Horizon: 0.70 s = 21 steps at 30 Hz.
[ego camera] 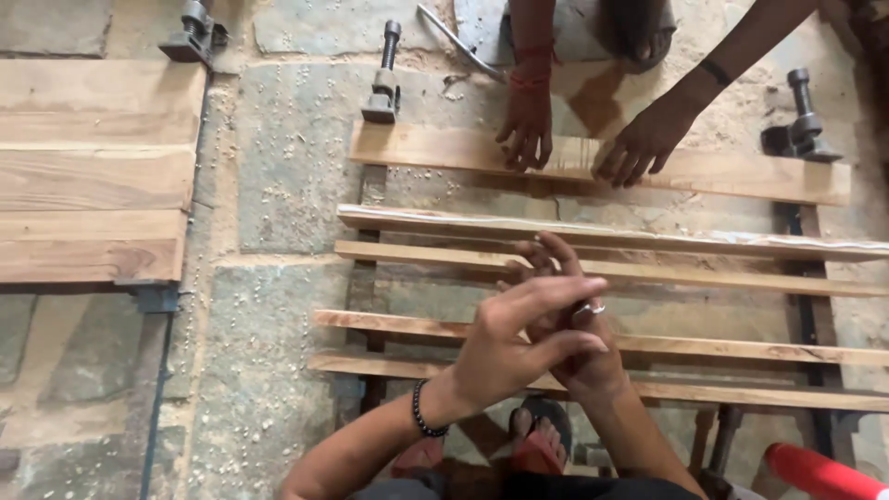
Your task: The person applies adhesive along the edges of wooden slats to glue them together into larger panels.
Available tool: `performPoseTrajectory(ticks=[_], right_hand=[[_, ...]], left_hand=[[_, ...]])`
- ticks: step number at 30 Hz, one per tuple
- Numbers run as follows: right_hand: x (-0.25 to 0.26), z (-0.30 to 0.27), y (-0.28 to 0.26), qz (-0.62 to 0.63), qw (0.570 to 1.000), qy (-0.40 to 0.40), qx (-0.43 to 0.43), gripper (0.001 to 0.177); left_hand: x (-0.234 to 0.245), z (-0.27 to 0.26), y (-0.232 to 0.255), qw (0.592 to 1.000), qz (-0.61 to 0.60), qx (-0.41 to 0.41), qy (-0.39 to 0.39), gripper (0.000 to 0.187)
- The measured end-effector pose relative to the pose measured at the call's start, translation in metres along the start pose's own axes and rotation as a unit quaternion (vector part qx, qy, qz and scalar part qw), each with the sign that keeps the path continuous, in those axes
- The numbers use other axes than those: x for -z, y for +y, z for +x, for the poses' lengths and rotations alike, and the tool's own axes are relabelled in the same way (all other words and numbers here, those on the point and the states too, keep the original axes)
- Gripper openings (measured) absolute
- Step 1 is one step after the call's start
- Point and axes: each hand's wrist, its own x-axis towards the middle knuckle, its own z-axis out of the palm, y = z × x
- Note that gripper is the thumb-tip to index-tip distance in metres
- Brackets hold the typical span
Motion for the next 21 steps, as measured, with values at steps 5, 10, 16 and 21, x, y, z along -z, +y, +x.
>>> performPoseTrajectory(ticks=[5,10,16,21], right_hand=[[-0.03,-0.003,-0.001,0.049,0.997,-0.007,-0.052,0.125],[-0.033,-0.003,-0.008,-0.055,0.996,-0.047,-0.054,0.129],[-0.034,-0.01,-0.01,-0.14,0.99,0.019,0.003,0.119],[-0.035,-0.019,0.001,-0.271,0.95,0.117,0.099,0.079]], left_hand=[[-0.012,-0.019,-0.01,0.971,-0.207,0.118,0.001,0.041],[-0.008,-0.035,-0.009,0.926,-0.311,0.215,0.012,0.032],[-0.004,-0.028,0.002,0.953,-0.254,0.159,0.044,0.022],[-0.004,-0.025,0.001,0.958,-0.227,0.164,0.058,0.026]])
